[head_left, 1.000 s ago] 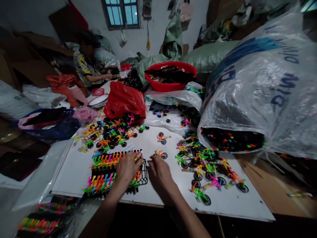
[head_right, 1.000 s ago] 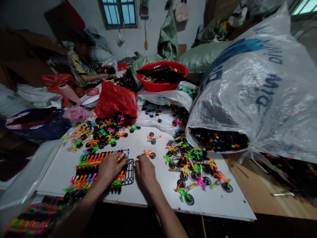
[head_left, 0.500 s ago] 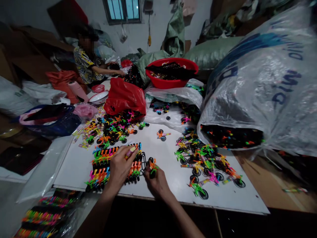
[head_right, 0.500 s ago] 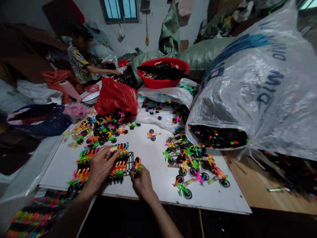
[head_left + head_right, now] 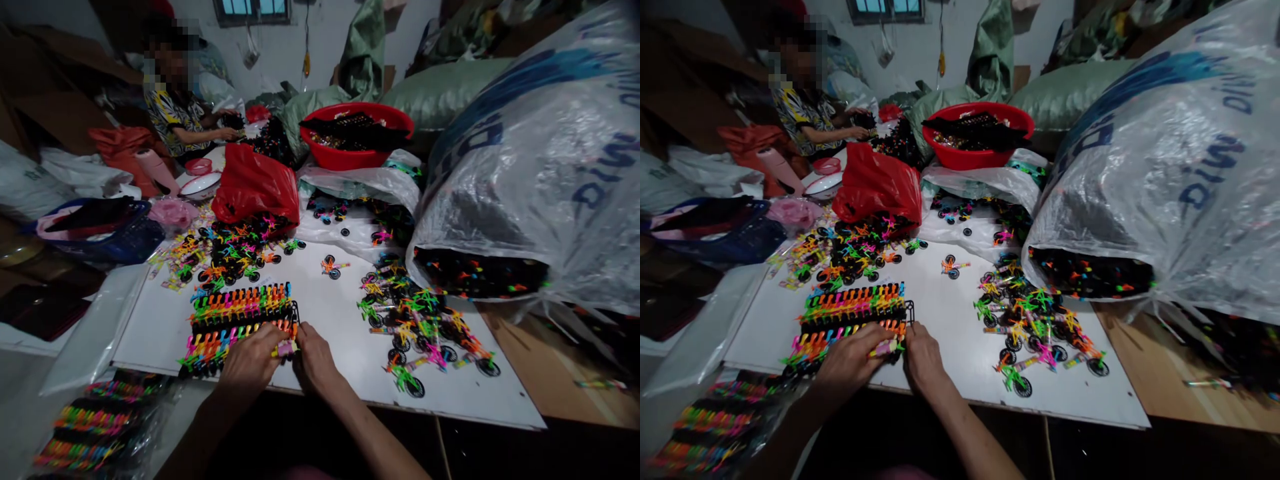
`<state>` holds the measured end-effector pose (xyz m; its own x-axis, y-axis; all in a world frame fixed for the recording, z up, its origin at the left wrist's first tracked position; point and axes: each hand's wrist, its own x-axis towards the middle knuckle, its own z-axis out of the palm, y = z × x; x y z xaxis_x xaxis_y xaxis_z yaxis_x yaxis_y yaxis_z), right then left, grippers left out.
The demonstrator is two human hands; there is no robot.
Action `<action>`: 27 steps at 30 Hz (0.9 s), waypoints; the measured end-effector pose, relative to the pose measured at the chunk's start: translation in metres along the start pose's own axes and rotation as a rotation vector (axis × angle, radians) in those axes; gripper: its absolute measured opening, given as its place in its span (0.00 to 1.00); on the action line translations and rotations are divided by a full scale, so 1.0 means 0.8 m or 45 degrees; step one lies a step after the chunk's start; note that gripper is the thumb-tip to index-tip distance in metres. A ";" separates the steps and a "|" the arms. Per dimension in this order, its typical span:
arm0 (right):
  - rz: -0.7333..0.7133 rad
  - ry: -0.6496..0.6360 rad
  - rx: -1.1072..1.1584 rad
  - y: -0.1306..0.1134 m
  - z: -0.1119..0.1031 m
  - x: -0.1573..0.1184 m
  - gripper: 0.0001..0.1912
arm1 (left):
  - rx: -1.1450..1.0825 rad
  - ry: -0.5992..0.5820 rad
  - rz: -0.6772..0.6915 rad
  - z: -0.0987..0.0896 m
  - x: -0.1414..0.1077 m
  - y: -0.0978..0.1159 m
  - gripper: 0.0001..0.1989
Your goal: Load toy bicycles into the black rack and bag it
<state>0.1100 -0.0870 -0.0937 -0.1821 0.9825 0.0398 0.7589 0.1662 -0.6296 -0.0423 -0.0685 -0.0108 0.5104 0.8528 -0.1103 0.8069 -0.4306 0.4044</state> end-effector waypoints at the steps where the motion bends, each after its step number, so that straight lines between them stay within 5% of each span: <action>1: 0.014 -0.031 -0.040 -0.002 -0.001 0.001 0.13 | 0.012 -0.008 0.013 -0.001 0.000 0.002 0.19; 11: -0.141 -0.079 -0.043 0.009 -0.011 0.012 0.08 | 0.266 -0.062 -0.115 0.000 0.004 0.032 0.13; 18: -0.187 -0.040 0.044 0.019 -0.003 0.012 0.09 | 0.276 -0.082 -0.087 -0.003 0.003 0.042 0.20; 23: -0.174 -0.405 0.109 0.054 -0.065 0.035 0.08 | 0.212 -0.009 -0.051 0.007 -0.007 0.037 0.15; 27: 0.140 0.027 -0.408 0.095 -0.132 0.103 0.12 | 0.220 0.091 -0.009 0.022 -0.013 0.027 0.13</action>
<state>0.2190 0.0158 -0.0563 -0.0780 0.9969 0.0032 0.9318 0.0741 -0.3553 -0.0249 -0.0914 -0.0166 0.4869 0.8723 -0.0455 0.8527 -0.4634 0.2411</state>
